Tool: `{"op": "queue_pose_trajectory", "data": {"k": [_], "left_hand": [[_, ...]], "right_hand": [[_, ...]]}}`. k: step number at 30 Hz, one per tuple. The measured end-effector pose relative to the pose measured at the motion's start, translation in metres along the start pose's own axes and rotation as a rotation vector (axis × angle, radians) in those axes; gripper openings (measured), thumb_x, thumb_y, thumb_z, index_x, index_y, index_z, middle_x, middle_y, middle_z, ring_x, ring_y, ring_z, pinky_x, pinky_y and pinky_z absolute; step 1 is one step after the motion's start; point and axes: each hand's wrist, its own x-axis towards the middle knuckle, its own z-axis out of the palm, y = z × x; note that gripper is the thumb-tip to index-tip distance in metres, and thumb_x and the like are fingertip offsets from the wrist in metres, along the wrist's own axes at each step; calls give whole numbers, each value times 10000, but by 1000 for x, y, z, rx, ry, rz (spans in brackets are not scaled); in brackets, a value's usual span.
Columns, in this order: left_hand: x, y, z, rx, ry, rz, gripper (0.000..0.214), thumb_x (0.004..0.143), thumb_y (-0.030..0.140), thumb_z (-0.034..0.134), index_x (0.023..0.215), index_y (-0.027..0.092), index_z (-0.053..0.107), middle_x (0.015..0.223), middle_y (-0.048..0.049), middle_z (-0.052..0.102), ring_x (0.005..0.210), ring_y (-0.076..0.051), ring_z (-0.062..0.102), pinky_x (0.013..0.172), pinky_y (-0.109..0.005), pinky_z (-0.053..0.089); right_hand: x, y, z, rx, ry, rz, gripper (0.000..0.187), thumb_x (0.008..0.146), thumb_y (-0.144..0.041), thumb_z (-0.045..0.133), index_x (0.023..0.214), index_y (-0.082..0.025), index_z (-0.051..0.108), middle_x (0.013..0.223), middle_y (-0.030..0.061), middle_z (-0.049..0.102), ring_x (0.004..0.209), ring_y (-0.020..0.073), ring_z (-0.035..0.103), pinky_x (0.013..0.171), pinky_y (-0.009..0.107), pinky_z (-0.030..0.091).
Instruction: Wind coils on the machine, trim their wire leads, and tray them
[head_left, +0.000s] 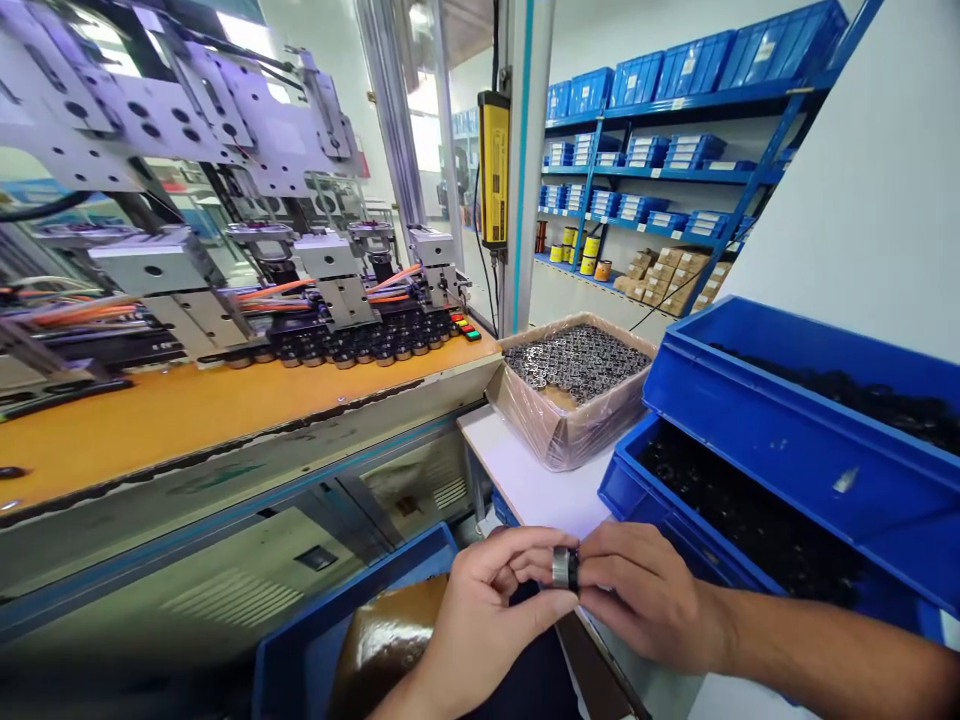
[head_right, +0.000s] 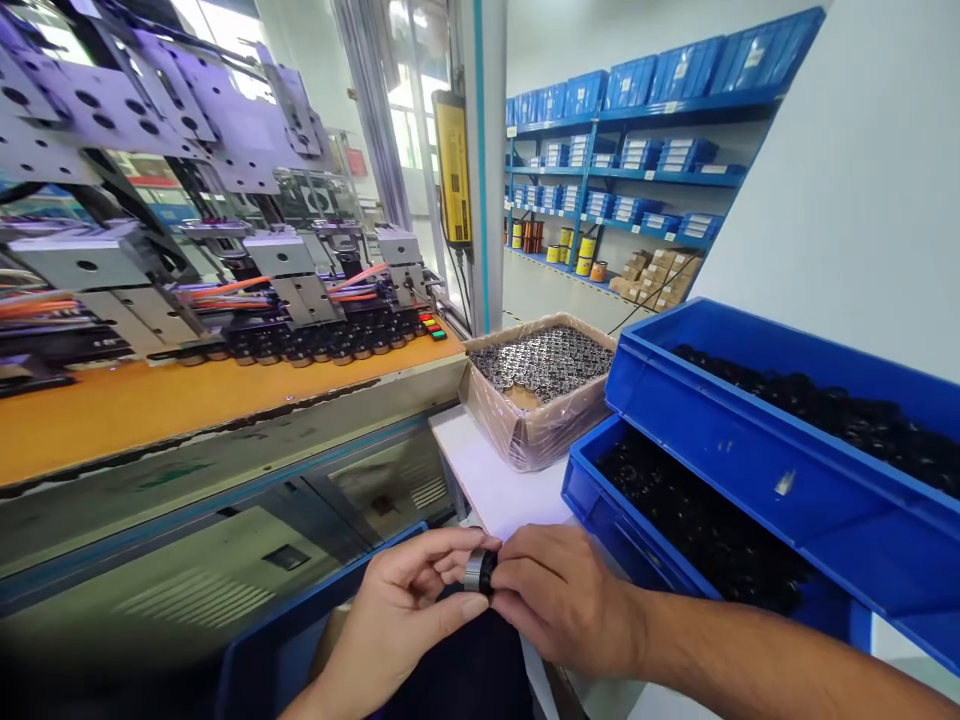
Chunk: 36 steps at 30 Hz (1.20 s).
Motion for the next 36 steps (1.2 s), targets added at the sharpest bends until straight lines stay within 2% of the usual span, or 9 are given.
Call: {"op": "queue_pose_trajectory", "data": {"k": [8,12,15,23,27,32,34,36], "left_hand": [[-1,-2,2,-39,18,-43,351,636,52,841,935,228,789,864,-22,812,770,-132,749,756,-170,591],[-2,-2,0,-63,10,-36,354,658,67,836,980,202,774,898,-45,811,810,-151,755,784,-196,597],[-2,-2,-1,-61,23,-38,341,645,55,841,949,198,781,861,-36,812,791,-146,755,764,-187,598],[-1,-2,-1,-171,0,-84,404,592,-12,843,917,224,796,806,-6,816,735,-128,764,713,-156,603],[-2,-6,6,-174,43,-81,387,571,-1,862,885,216,798,797,-13,815,712,-125,759,704,-155,601],[-1,-11,16,-181,137,6,362,569,87,899,885,226,788,866,-37,813,794,-161,763,752,-196,604],[0,-8,14,-71,148,109,388,580,103,898,927,241,793,902,-45,805,799,-175,762,731,-208,612],[2,-4,8,128,135,269,369,603,112,887,937,244,801,900,-56,793,779,-180,756,703,-218,615]], "right_hand": [[2,-2,-1,-70,-3,-17,141,981,-120,494,934,-119,627,815,66,663,744,138,634,664,243,532],[0,-1,-3,-87,29,15,99,965,-145,547,1031,-112,613,897,76,686,836,149,659,740,258,557],[0,-1,-6,-133,34,37,159,954,-152,571,1101,-105,609,945,91,675,873,158,660,730,260,555],[4,-3,-9,-212,25,-59,134,979,-143,536,1072,-100,622,930,94,674,839,151,657,714,253,555],[5,0,-9,-234,21,-103,134,969,-145,553,1062,-75,618,889,99,670,817,157,654,709,267,561],[4,1,-10,-262,19,-136,174,964,-121,529,1101,-49,607,901,125,677,841,189,663,694,300,584],[3,-2,-11,-228,36,-98,200,951,-80,519,1132,-60,600,951,131,682,903,195,667,734,305,595],[4,-6,-11,-177,55,-45,205,944,-56,509,1126,-73,602,969,129,683,927,195,666,759,306,601]]}}
